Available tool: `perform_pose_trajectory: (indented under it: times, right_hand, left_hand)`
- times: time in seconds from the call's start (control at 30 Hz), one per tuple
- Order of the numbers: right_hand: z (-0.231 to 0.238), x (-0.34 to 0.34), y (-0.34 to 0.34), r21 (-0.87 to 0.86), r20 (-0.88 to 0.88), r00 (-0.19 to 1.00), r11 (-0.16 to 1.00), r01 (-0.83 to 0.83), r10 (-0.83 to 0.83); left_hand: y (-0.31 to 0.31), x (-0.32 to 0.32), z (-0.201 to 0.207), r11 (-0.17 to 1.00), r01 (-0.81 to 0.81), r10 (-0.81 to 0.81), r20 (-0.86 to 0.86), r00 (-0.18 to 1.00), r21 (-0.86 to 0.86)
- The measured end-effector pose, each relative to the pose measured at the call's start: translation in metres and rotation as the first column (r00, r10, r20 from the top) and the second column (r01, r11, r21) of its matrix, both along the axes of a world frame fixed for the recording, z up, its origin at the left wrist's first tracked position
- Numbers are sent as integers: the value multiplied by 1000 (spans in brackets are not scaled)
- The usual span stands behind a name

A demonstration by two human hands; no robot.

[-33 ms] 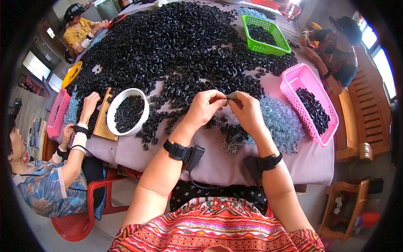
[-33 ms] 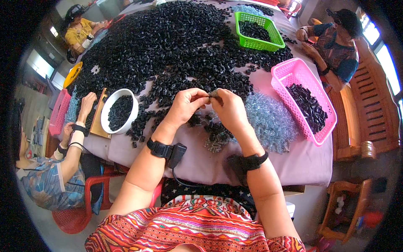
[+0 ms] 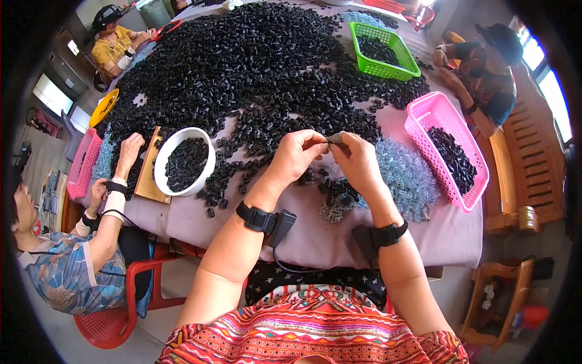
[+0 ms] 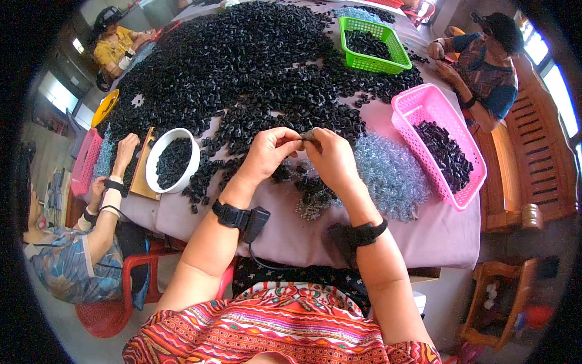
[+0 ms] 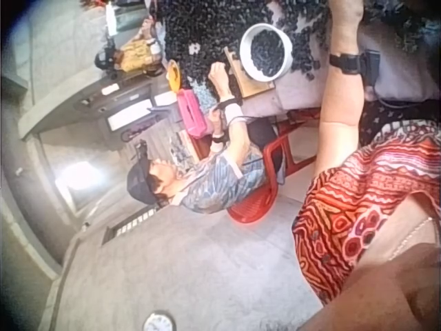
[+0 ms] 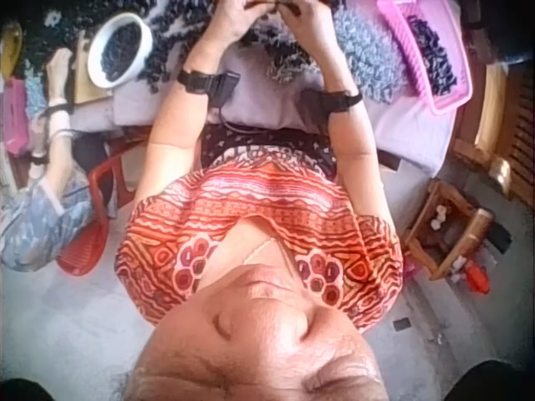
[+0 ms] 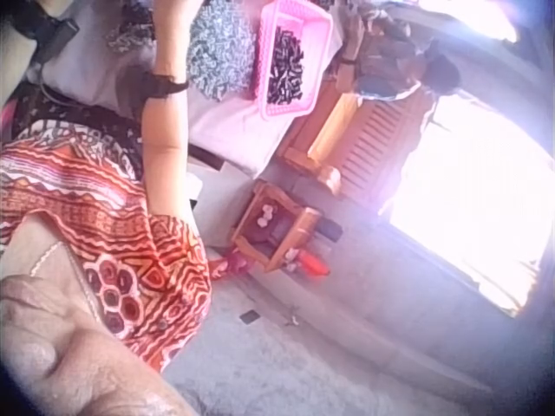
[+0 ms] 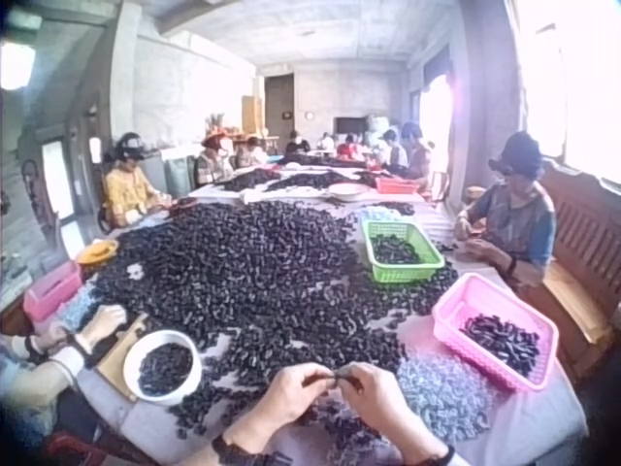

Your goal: Sorting and inspecting small black shoe manufacturing components at a shared table.

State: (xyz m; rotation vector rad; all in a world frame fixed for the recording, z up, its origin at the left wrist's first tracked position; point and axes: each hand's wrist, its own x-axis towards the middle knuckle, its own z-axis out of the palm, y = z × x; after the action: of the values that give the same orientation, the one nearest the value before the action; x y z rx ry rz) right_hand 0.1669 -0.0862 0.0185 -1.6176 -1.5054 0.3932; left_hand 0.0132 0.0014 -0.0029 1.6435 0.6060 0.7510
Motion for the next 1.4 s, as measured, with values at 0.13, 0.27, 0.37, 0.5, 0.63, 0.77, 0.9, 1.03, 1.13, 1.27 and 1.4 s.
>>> perform_pose_trajectory:
  times: [0.13,0.27,0.37,0.5,0.63,0.77,0.9,1.03,1.13,1.27,1.4]
  right_hand:
    - [2,-4,-1,65,21,1000,998,-12,11]
    - [3,-8,0,51,46,999,999,-7,5]
    - [5,-11,-1,2,9,999,999,-51,51]
    - [1,-12,0,-33,219,976,999,28,-20]
    - [-1,-15,0,32,309,948,997,74,-80]
    - [-6,-10,0,94,324,939,992,85,-111]
    - [-3,-11,-2,109,373,920,991,80,-115]
    - [-1,-11,-3,88,395,912,993,83,-111]
    - [-3,-9,-3,97,416,903,993,74,-108]
    - [-3,-10,-3,82,420,903,995,64,-93]
    - [-4,-10,-3,49,454,888,997,55,-71]
  left_hand:
    - [1,1,-3,998,-1,4,38,999,-66]
    - [1,2,-8,978,-35,57,102,993,-205]
    - [-3,6,-9,922,5,93,235,968,-386]
    - [-7,9,-5,927,48,57,264,963,-373]
    - [-6,9,-9,949,68,14,254,967,-309]
    - [-11,10,-5,940,70,6,220,976,-335]
    - [-10,8,-7,954,55,-2,176,984,-293]
    - [-7,7,-7,989,54,-46,61,997,-137]
    - [-6,6,-5,996,83,-84,-108,991,-12]
    - [-8,6,-6,998,51,-54,-69,996,-48]
    - [-8,7,-8,996,9,-17,-82,996,-89]
